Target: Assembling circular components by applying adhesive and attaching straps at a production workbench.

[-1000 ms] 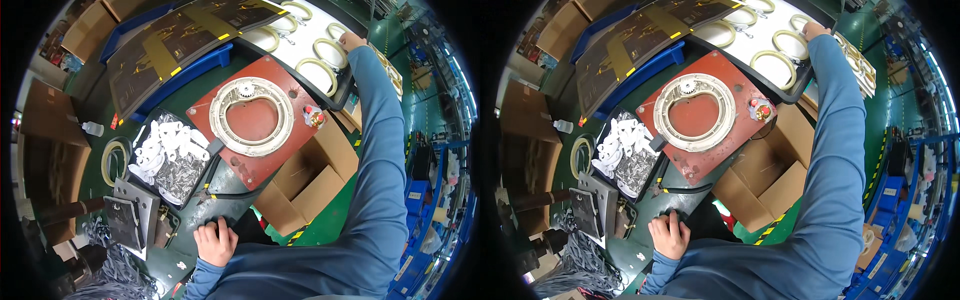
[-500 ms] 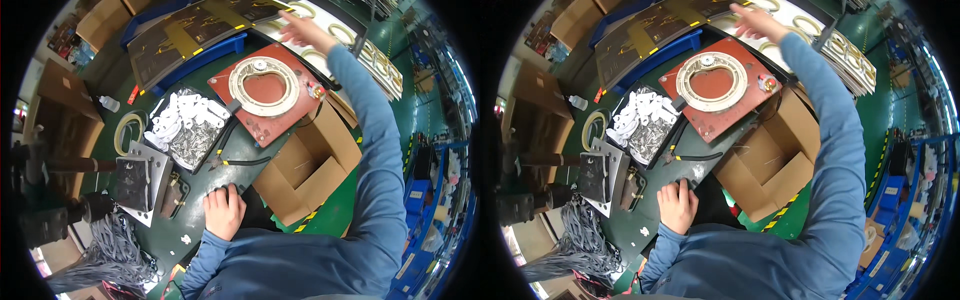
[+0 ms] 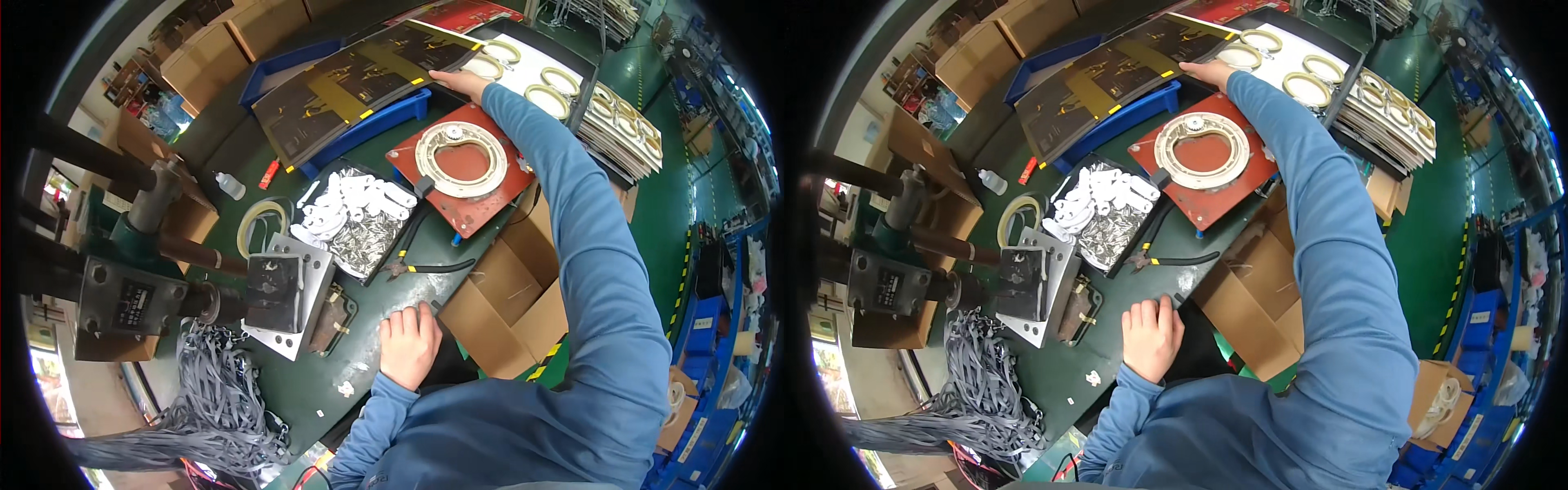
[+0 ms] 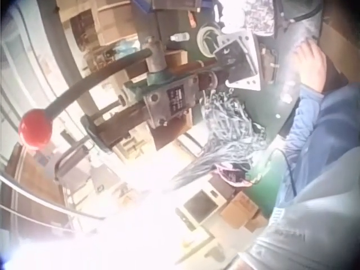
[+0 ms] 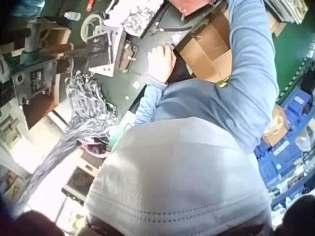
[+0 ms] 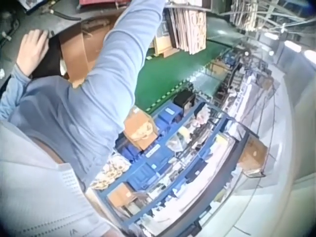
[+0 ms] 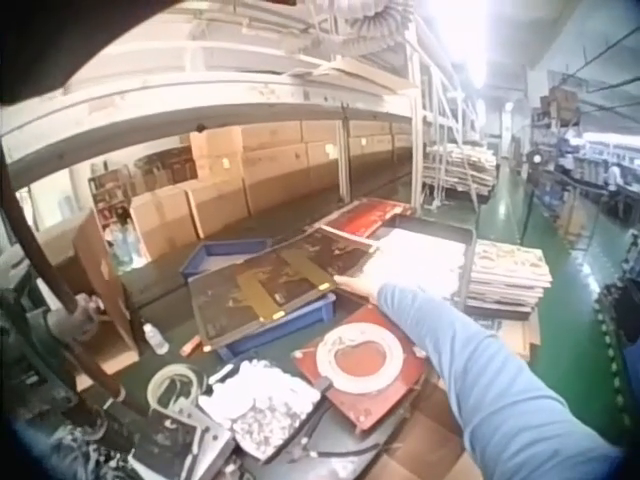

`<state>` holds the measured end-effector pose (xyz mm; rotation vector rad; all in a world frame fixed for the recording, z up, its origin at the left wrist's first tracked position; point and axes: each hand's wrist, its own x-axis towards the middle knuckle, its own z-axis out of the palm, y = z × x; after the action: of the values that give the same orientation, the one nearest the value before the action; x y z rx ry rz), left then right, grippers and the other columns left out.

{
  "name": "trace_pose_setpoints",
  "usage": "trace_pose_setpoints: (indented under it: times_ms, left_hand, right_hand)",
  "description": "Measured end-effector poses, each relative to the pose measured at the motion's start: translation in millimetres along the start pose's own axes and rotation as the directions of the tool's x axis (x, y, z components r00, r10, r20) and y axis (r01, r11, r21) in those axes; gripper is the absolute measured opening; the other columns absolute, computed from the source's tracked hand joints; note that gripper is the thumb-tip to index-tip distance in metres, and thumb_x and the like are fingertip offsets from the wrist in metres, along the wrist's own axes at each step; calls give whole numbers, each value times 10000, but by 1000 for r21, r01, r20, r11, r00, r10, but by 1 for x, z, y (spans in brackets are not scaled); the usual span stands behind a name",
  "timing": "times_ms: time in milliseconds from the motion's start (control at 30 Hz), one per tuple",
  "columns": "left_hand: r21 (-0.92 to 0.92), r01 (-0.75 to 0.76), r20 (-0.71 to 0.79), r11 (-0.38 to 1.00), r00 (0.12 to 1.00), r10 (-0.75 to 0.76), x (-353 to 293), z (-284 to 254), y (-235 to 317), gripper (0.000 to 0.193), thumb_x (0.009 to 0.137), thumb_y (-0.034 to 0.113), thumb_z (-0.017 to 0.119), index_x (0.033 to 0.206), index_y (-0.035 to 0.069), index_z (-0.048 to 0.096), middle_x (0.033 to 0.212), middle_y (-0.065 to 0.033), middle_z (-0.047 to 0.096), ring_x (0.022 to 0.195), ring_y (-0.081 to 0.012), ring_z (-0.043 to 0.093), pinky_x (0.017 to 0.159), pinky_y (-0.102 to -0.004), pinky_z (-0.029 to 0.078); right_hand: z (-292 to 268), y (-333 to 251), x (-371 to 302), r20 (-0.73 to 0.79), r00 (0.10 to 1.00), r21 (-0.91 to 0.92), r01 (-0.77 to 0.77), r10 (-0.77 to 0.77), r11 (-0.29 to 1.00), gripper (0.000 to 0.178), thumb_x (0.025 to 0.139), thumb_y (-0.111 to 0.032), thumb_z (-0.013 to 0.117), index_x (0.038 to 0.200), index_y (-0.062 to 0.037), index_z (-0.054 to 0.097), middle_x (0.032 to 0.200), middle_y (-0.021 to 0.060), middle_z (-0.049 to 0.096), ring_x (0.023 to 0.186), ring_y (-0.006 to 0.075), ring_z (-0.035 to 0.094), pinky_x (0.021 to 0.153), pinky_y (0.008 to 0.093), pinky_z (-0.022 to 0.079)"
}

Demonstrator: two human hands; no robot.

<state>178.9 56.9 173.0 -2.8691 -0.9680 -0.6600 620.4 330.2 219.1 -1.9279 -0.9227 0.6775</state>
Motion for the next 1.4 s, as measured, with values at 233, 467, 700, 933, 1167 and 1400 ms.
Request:
trace_pose_setpoints:
  times_ms: [233, 467, 700, 933, 1167, 1400]
  left_hand:
    - [34, -6, 16, 999, 1000, 5, -2, 4, 0, 316, 806, 176, 685, 1083, 29, 644, 849, -86, 518, 780, -257, 535, 700, -395, 420]
    - [34, -26, 3, 999, 1000, 26, -1, 4, -2, 326, 809, 187, 673, 1088, 21, 647, 851, -82, 521, 789, -248, 534, 696, -392, 425]
    - [58, -39, 2, 998, 999, 39, -2, 6, -3, 346, 813, 214, 651, 1097, 17, 644, 856, -75, 517, 806, -240, 525, 706, -390, 427]
    - [73, -38, 15, 997, 999, 37, -2, 7, -3, 344, 814, 218, 652, 1093, 16, 643, 864, -71, 524, 798, -230, 524, 710, -388, 427]
    - [70, -39, -4, 997, 999, 39, -1, 7, -3, 331, 807, 211, 653, 1080, 24, 652, 852, -65, 519, 791, -226, 523, 700, -382, 425]
    - [63, -27, -22, 998, 999, 29, 1, 6, -4, 316, 787, 205, 654, 1052, 33, 664, 840, -63, 509, 782, -224, 518, 691, -377, 423]
  right_hand:
    - [-37, -19, -2, -311, 951, 540, 171, 7, 824, 394, 917, -445, 624, 1035, -71, 663, 849, 37, 653, 715, 161, 606, 561, 316, 458]
    - [-34, -6, -24, 73, 996, 415, -68, 41, 907, 339, 864, -348, 752, 1090, -120, 647, 899, 5, 657, 701, 118, 600, 554, 247, 459]
    - [-139, 26, 10, -334, 938, 429, 237, -91, 872, 222, 877, -74, 712, 1076, -13, 635, 939, 87, 677, 766, 193, 654, 677, 295, 555]
    - [-280, 98, 13, -538, 798, 400, -44, 273, 915, 147, 918, -167, 698, 1036, -97, 645, 866, 62, 666, 724, 213, 657, 616, 395, 552]
    - [-301, 134, 4, -573, 762, 575, 111, 302, 811, 47, 943, -99, 668, 909, -90, 637, 756, 26, 612, 586, 145, 539, 520, 323, 437]
    - [-296, 146, 31, -456, 852, 619, 94, 259, 780, 221, 1005, -279, 608, 1064, -68, 636, 998, 77, 699, 819, 236, 679, 691, 394, 545]
